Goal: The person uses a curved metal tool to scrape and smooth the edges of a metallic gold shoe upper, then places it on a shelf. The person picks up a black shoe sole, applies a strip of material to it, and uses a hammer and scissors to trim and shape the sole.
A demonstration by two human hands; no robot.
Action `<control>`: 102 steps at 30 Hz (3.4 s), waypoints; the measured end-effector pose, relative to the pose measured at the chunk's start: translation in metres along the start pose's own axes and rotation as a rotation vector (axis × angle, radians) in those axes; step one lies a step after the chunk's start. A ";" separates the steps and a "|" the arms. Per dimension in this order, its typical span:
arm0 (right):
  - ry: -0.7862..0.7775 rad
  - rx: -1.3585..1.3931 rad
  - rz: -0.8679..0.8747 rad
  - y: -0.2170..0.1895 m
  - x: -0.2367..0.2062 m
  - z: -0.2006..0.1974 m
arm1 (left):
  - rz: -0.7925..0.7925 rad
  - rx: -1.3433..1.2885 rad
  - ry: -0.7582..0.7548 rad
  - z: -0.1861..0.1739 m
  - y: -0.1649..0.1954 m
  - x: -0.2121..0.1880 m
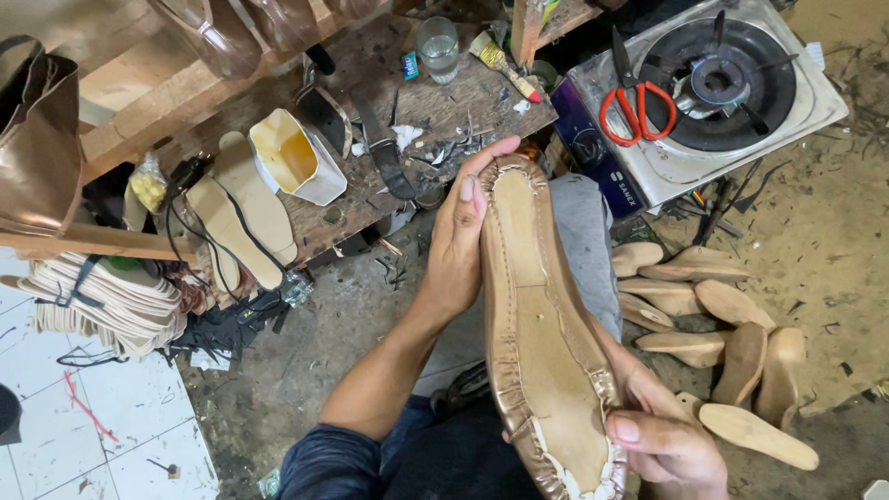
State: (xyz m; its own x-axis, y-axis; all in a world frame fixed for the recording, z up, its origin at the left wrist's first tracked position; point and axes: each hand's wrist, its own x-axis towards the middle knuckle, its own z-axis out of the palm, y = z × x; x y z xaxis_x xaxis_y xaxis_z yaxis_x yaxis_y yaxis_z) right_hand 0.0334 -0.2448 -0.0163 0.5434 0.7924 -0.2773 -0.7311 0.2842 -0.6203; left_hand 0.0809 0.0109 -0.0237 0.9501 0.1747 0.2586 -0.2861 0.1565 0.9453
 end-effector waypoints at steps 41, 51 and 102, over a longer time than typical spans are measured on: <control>-0.022 0.112 -0.066 -0.019 0.002 0.022 | -0.036 -0.116 0.108 -0.001 -0.019 0.003; -0.093 0.220 -0.059 -0.023 0.005 0.025 | -0.088 -0.027 0.145 0.000 -0.018 0.003; 0.192 -0.909 -0.753 -0.022 0.096 -0.006 | 0.473 0.487 -0.209 -0.004 0.005 -0.001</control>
State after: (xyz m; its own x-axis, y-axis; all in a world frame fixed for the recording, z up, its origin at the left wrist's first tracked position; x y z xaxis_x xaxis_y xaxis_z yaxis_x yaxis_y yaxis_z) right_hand 0.1043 -0.1782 -0.0330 0.8191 0.4751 0.3215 0.3154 0.0951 -0.9442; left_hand 0.0775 0.0151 -0.0197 0.7557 -0.0809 0.6499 -0.6318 -0.3511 0.6910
